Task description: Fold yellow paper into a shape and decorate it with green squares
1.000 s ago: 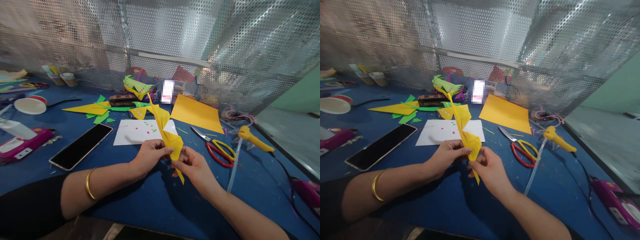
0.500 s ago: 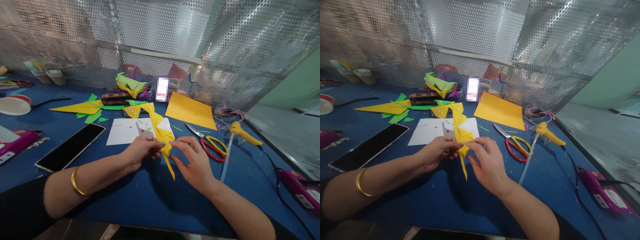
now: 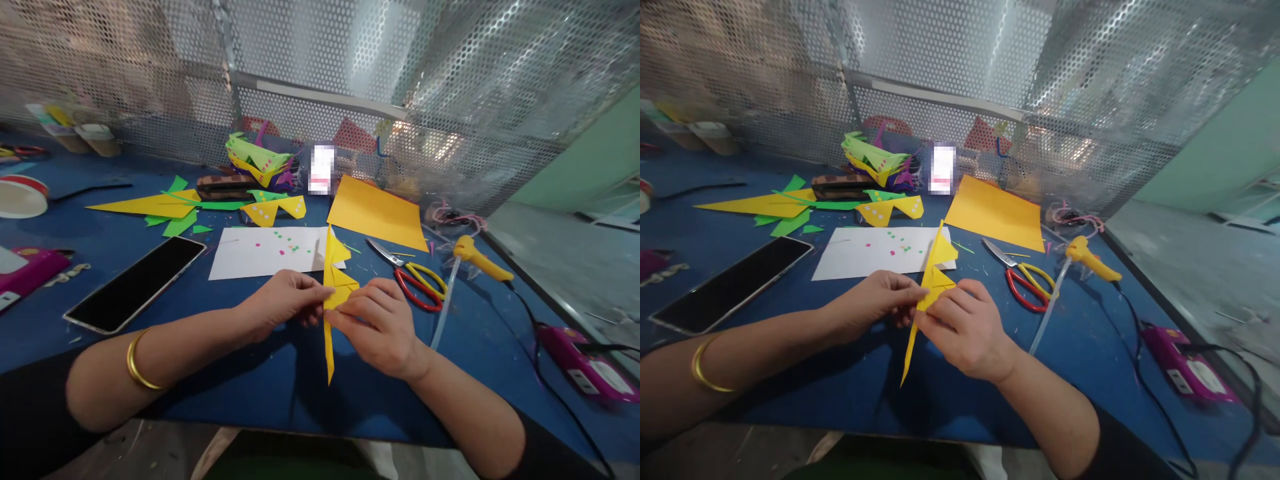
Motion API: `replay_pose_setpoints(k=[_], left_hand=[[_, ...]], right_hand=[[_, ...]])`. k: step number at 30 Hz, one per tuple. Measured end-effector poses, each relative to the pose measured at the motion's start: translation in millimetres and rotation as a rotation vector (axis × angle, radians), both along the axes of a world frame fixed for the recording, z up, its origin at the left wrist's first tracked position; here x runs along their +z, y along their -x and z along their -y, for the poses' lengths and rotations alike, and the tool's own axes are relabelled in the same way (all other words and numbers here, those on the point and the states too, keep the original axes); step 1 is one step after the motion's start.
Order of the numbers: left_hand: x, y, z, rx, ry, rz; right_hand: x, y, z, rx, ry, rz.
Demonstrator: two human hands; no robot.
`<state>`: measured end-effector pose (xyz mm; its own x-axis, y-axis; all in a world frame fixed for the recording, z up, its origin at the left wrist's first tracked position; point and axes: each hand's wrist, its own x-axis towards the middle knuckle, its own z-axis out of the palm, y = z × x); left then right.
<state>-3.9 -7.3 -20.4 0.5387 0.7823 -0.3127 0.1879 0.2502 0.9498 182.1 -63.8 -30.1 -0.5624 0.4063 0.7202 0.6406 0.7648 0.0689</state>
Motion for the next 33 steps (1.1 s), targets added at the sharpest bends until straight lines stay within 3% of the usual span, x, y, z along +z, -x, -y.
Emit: replay_pose_setpoints(k=[3,5,8,10,16,19,22,27,33], left_hand=[[-2.8,12.8,10.0,0.021,-0.247,-0.110],[-6.7,24.6,19.1,0.069,-0.608,-0.259],[-14.9,38.3,31.6,-0.123,-1.063,-0.370],[-20.7,40.9,36.6,-0.267,-1.266,-0.373],[-30.8,34.6,38.3,-0.409,-1.345,-0.292],[-30.8,34.2,37.3,-0.485,-1.517,-0.371],[-29.1,34.4,36.9,-0.524,-1.649,-0.438],[-29.3,33.4,37.0,-0.461,-1.675,-0.443],[-31.3,30.2,37.4,-0.356,-1.545,-0.389]], right_hand=[[0.5,6.0,8.1,-0.022,0.027,-0.054],[-2.1,9.2,14.4,-0.042,0.063,-0.032],[-11.1,12.2,23.0,-0.067,0.119,0.038],[-18.3,13.4,27.3,-0.077,0.133,0.090],[-26.6,12.6,35.9,-0.060,0.245,0.157],[-24.5,9.0,36.9,-0.064,0.406,0.124],[-23.7,5.3,34.7,-0.078,0.470,0.080],[-24.6,1.4,29.0,-0.024,0.500,0.019],[-26.4,1.3,25.3,-0.025,0.576,-0.035]])
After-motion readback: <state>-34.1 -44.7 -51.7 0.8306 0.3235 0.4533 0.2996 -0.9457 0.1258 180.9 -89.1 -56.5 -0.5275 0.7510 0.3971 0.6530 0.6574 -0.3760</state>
